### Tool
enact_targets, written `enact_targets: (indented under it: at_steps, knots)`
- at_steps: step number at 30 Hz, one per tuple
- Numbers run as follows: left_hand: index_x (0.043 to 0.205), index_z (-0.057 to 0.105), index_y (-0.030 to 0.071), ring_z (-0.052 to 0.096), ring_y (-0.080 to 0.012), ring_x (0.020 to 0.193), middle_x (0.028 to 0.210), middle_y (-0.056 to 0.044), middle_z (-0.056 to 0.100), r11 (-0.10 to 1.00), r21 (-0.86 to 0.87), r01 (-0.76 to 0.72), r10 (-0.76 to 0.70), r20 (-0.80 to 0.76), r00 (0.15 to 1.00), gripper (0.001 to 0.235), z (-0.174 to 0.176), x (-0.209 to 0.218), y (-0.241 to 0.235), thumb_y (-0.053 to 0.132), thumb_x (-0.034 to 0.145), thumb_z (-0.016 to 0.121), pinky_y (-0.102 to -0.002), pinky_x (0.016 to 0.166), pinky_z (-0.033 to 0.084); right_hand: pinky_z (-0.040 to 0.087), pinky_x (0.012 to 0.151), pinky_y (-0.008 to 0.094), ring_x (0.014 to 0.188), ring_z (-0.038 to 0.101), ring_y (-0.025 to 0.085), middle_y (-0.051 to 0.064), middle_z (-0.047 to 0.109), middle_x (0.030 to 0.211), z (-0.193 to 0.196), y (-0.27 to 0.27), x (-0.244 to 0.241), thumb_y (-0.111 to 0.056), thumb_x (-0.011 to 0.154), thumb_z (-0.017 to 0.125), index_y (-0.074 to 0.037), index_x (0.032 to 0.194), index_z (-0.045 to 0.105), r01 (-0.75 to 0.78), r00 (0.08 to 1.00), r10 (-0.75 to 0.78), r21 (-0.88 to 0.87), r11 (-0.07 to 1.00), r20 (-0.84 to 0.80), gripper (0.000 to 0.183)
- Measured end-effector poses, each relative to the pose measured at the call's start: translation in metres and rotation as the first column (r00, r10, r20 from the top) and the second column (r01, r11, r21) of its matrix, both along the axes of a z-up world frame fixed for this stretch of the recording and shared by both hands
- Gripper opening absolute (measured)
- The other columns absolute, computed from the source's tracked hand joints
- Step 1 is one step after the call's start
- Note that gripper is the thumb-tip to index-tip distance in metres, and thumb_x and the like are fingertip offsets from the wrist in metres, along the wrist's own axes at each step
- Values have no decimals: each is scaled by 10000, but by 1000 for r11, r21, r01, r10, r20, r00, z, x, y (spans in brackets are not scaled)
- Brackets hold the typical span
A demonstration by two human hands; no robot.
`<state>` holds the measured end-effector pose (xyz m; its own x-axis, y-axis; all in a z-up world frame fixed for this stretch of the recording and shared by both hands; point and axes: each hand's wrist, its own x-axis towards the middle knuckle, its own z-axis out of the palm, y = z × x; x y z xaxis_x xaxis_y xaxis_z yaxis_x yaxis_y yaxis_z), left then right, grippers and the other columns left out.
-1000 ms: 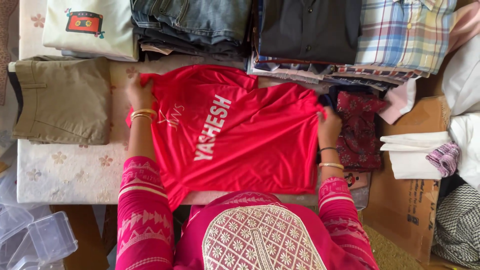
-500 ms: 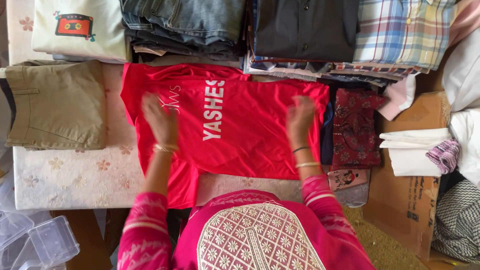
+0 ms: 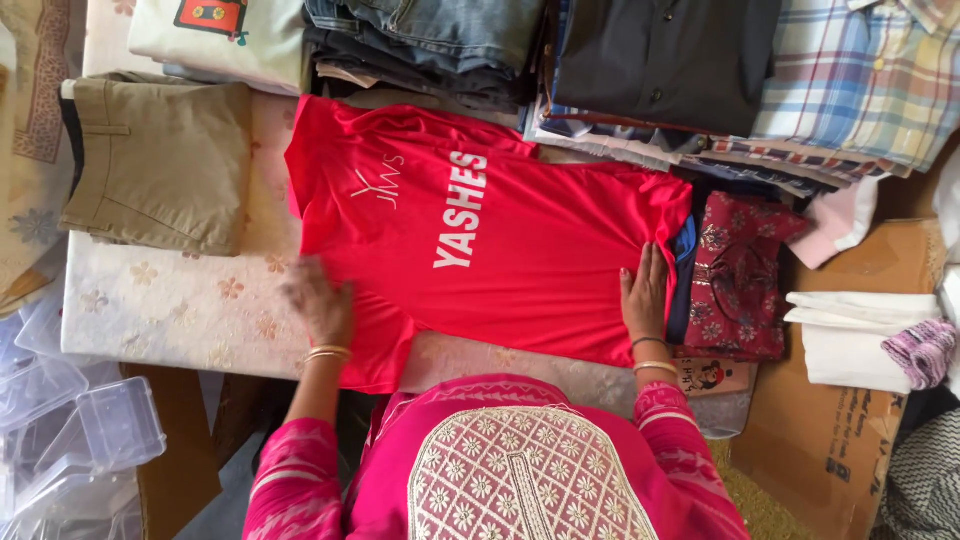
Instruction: Folding a red t-shirt and organizing a stack of laundry.
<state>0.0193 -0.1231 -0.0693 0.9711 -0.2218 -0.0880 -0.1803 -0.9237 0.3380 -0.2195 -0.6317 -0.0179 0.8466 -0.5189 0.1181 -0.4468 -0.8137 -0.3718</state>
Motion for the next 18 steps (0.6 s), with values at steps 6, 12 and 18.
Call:
enact_targets:
  at_steps: [6, 12, 18]
  knots:
    - [1402, 476, 40, 349, -449, 1348, 1433, -231, 413, 937, -120, -328, 330, -8, 944, 540, 19, -4, 32, 343, 1000, 669, -611, 1099, 239, 314, 1260, 458, 1492, 410, 381, 170, 426, 1598, 11, 49, 12, -260, 1022, 577, -78, 1532, 449, -62, 998, 63, -31, 998, 22, 556]
    - [991, 508, 88, 498, -355, 1043, 1031, -144, 545, 911, -179, -371, 381, 25, 924, 193, -37, -21, 39, 189, 1085, 643, -532, 934, 401, 316, 1224, 490, 1458, 403, 364, 182, 437, 1543, 24, 104, -7, -331, 1008, 590, -55, 1536, 411, -423, 904, 426, 76, 903, -27, 623]
    - [1133, 435, 53, 568, -344, 798, 888, -141, 564, 842, -280, -461, 440, -136, 887, 168, 33, -4, 36, 189, 1158, 529, -524, 734, 435, 303, 1197, 501, 1456, 358, 421, 240, 369, 1605, 16, 41, -65, -332, 1059, 555, 0, 1585, 365, 104, 993, -99, 99, 990, -60, 651]
